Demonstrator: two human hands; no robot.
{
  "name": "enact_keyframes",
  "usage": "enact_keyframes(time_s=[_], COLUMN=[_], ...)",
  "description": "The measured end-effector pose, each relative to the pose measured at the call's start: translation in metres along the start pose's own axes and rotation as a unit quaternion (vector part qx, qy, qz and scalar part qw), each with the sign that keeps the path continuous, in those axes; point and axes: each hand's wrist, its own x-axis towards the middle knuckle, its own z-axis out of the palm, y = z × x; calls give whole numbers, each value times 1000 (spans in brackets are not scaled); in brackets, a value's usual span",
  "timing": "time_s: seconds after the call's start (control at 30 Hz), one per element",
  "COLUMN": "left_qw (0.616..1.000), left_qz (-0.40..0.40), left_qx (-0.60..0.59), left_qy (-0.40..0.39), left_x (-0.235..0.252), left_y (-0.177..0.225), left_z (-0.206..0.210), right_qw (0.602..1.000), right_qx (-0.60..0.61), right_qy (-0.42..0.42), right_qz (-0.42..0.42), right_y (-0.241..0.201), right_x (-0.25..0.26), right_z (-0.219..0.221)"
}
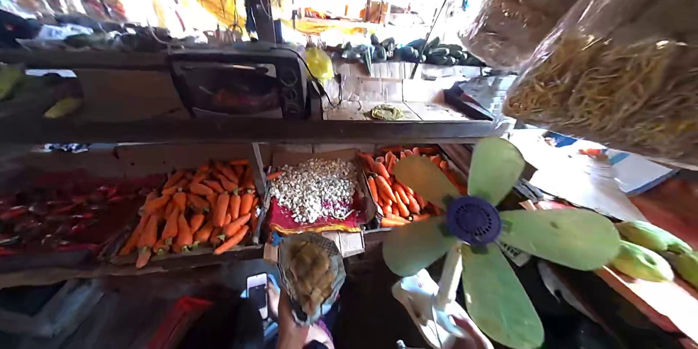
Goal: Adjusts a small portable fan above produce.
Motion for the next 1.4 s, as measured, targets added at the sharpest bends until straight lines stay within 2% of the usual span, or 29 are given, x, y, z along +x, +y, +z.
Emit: enact_keyframes(time_s=[0.03,0.1,0.17,0.3,0.37,0.43,0.53,0.63,0.73,0.83,0.9,0.97,1.03,1.07,1.1,1.13,1.23,1.4], left_qw=[1000,998,996,990,990,987,972,924,881,811,727,611,497,461,444,443,480,450], left_qz=[4,17,50,111,86,107,196,266,285,326,387,439,435,413,392,371,297,323], left_qx=[-10,-25,-21,54,71,74,131,271,368,473,552,636,716,745,762,770,772,764], left_qy=[17,53,75,66,86,95,-2,-51,-83,-108,-131,-171,-224,-250,-263,-270,-294,-331], left_x=[6,13,28,40,47,77,139,204,258,294,325,352,376,382,384,381,371,391], left_y=[-8,-29,-48,-79,-73,-73,-63,-47,-40,-40,-44,-65,-91,-100,-104,-103,-80,-81], left_z=[9,21,35,58,89,116,156,216,281,345,394,422,433,436,441,446,461,465], right_qw=[998,997,999,998,997,995,995,995,994,994,996,997,998,998,997,997,998,997], right_qx=[55,74,46,-2,-20,-35,-35,-16,38,48,23,13,14,17,21,20,11,0], right_qy=[-20,9,12,-59,-77,-82,-83,-82,-93,-92,-76,-61,-58,-60,-63,-61,-63,-69], right_qz=[-36,-5,6,-21,-24,-32,-46,-50,-47,-40,-41,-36,-32,-30,-30,-31,-27,-32], right_y=[16,10,-31,-101,-137,-169,-213,-252,-282,-304,-311,-316,-319,-321,-321,-321,-321,-326], right_x=[32,75,113,178,204,227,257,283,305,317,331,342,348,350,352,354,367,373], right_z=[-15,-26,-22,-16,-13,-14,-19,-29,-39,-45,-52,-60,-66,-70,-74,-78,-89,-100])
